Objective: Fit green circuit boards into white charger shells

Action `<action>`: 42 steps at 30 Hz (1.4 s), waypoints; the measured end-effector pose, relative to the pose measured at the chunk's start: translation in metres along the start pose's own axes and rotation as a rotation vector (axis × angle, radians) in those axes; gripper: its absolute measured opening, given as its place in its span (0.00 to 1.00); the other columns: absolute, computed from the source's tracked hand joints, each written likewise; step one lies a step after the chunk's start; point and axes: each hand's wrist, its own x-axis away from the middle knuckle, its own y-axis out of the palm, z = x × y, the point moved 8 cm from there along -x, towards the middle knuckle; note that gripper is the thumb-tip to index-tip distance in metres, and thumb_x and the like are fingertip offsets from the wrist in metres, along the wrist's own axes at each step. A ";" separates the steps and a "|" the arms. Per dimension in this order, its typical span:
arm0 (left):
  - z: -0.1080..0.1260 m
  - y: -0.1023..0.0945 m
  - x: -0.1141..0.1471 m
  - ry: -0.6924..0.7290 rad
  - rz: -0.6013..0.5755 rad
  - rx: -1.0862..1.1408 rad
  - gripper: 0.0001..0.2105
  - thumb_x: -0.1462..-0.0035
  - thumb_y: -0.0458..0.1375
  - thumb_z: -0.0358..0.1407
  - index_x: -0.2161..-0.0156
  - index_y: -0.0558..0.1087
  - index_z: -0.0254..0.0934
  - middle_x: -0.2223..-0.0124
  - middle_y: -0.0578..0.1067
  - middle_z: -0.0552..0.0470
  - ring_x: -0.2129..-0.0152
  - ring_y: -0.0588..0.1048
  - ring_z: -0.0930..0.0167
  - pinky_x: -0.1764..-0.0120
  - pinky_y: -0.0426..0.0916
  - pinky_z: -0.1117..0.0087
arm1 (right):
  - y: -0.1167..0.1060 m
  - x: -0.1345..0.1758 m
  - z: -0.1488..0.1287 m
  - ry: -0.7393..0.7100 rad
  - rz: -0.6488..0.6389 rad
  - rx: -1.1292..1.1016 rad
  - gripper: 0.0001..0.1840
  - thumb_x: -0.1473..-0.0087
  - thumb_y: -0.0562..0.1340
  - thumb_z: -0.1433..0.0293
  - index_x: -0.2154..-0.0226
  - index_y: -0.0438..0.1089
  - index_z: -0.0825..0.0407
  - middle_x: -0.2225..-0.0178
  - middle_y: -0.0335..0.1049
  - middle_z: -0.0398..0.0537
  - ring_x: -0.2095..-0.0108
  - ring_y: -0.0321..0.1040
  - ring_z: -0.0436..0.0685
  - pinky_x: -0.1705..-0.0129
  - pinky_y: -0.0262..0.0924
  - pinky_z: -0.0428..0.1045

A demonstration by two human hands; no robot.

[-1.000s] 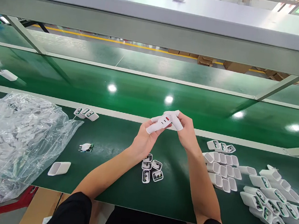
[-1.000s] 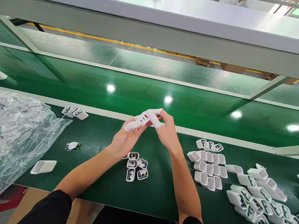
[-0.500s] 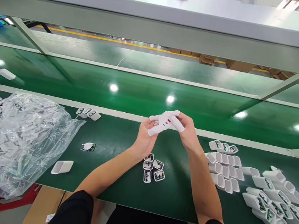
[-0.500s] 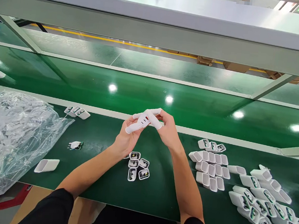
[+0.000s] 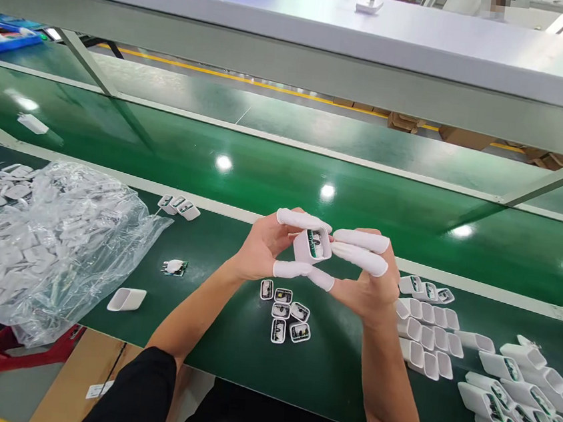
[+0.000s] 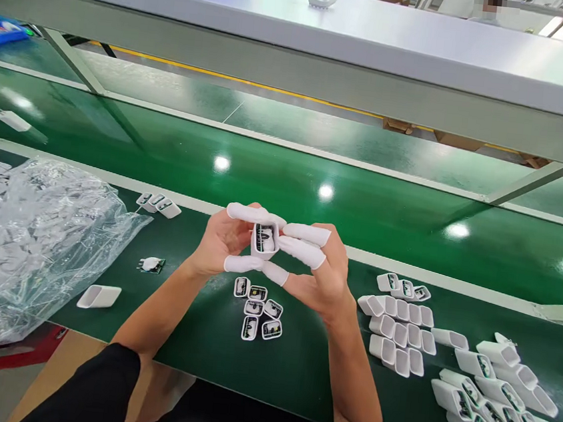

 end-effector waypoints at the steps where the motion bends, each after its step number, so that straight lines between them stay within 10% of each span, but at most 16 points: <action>1: 0.005 0.001 -0.001 0.037 -0.006 -0.021 0.32 0.48 0.82 0.30 0.39 0.82 0.50 0.45 0.85 0.45 0.50 0.88 0.57 0.52 0.87 0.59 | 0.000 0.001 -0.002 -0.007 -0.003 0.028 0.43 0.46 0.84 0.65 0.33 0.71 0.33 0.49 0.83 0.49 0.57 0.81 0.64 0.62 0.80 0.60; 13: 0.026 0.003 -0.002 0.240 -0.009 -0.207 0.36 0.50 0.81 0.24 0.36 0.83 0.50 0.49 0.84 0.46 0.58 0.86 0.62 0.58 0.87 0.61 | 0.000 0.003 -0.014 -0.090 -0.035 0.140 0.33 0.43 0.82 0.68 0.39 0.74 0.40 0.48 0.84 0.51 0.58 0.79 0.62 0.60 0.78 0.58; 26: -0.001 -0.005 0.004 -0.224 -0.141 -0.038 0.36 0.52 0.84 0.36 0.37 0.81 0.47 0.50 0.85 0.45 0.55 0.87 0.60 0.52 0.86 0.62 | 0.008 -0.002 0.023 0.313 -0.068 -0.280 0.28 0.44 0.77 0.54 0.44 0.75 0.41 0.51 0.80 0.52 0.54 0.78 0.68 0.55 0.75 0.65; 42: -0.058 -0.003 0.016 -0.324 0.450 0.160 0.25 0.57 0.86 0.47 0.59 0.83 0.38 0.59 0.84 0.51 0.63 0.84 0.67 0.55 0.84 0.63 | 0.055 0.028 0.082 0.958 -0.091 -0.768 0.27 0.45 0.76 0.39 0.64 0.82 0.45 0.67 0.81 0.45 0.66 0.77 0.59 0.64 0.74 0.56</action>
